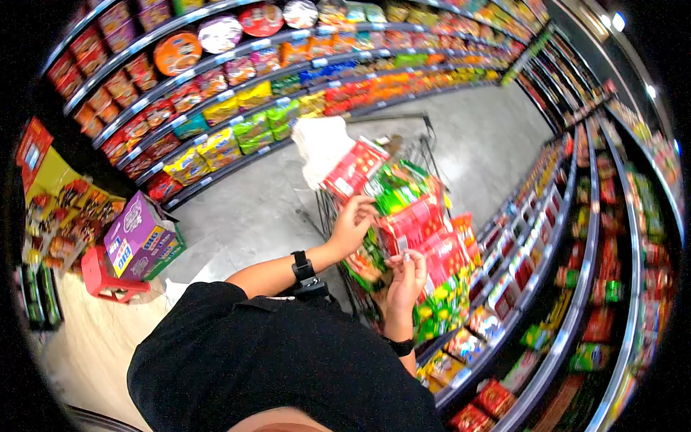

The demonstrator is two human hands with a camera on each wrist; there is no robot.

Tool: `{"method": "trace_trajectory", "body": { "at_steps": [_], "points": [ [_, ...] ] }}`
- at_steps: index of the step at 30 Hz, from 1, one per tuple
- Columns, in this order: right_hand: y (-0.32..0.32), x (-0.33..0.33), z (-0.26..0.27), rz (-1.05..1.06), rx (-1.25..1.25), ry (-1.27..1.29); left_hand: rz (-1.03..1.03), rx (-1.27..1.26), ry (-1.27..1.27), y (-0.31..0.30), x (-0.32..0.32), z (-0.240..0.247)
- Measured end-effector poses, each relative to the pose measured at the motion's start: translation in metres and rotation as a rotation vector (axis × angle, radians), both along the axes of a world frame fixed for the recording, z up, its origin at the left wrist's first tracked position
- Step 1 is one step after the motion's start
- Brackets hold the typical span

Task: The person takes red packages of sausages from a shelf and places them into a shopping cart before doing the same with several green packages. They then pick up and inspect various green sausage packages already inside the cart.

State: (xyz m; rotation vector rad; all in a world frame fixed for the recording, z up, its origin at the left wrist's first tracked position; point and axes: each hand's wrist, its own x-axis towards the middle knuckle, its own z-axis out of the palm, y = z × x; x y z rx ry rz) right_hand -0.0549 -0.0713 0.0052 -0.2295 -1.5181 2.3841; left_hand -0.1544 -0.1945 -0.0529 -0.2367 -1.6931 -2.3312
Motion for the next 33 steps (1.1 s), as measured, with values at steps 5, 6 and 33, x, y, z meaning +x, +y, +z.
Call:
{"method": "trace_trajectory", "body": {
  "at_steps": [5, 6, 33],
  "points": [
    [-0.06, -0.045, -0.021, 0.211, -0.003, -0.059, 0.053, 0.461, -0.837, -0.059, -0.009, -0.045],
    [-0.071, -0.049, -0.026, 0.238, 0.009, -0.091, 0.063, 0.564, -0.918, -0.065, -0.005, -0.06],
    [-0.086, -0.116, -0.105, 0.168, 0.297, -0.349, 0.159, 0.825, -1.211, -0.118, -0.048, -0.077]
  ]
}}
